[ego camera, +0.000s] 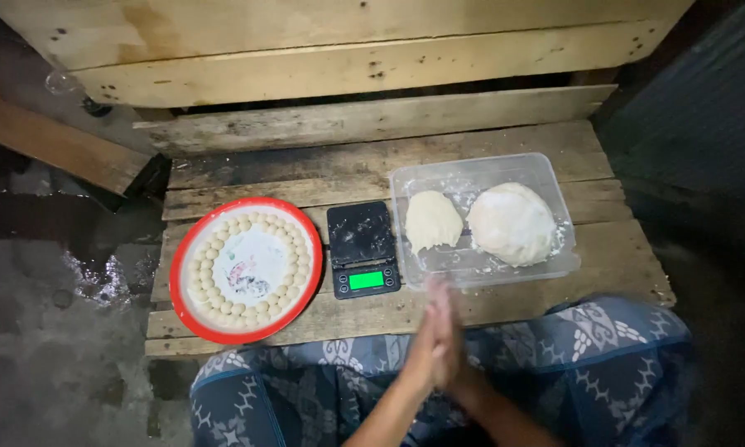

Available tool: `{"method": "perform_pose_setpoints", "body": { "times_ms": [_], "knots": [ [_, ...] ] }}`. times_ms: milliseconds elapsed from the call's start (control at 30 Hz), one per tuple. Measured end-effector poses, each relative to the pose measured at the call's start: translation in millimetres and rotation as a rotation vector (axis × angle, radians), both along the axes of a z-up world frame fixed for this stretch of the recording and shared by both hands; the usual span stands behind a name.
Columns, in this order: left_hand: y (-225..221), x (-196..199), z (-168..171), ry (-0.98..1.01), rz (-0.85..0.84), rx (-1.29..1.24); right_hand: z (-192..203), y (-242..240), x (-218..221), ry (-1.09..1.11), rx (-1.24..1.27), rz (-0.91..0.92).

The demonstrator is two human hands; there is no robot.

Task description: Pinching pieces of dough, weighing them on a digital scale, and rolling them into small balls

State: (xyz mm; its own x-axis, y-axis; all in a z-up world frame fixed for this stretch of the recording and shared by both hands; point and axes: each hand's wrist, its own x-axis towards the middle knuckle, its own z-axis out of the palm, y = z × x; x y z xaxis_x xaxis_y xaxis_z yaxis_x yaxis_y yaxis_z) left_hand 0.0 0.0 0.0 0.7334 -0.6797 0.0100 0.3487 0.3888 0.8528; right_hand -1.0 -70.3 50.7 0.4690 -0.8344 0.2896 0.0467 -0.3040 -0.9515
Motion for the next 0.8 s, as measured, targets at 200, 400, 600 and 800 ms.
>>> {"method": "perform_pose_setpoints", "body": {
  "times_ms": [200,400,600,800],
  "knots": [
    [-26,16,-93,-0.039,-0.151,-0.358,-21,6,-2,-0.121,-0.129,0.09],
    [28,-3,-27,0.226,-0.262,0.422,-30,71,15,0.156,-0.282,-0.159],
    [20,0,-12,0.202,-0.197,0.361,-50,24,3,-0.287,-0.439,0.332],
    [11,34,24,0.215,-0.212,-0.477,-55,63,-16,-0.082,-0.248,0.124]
  ]
}}
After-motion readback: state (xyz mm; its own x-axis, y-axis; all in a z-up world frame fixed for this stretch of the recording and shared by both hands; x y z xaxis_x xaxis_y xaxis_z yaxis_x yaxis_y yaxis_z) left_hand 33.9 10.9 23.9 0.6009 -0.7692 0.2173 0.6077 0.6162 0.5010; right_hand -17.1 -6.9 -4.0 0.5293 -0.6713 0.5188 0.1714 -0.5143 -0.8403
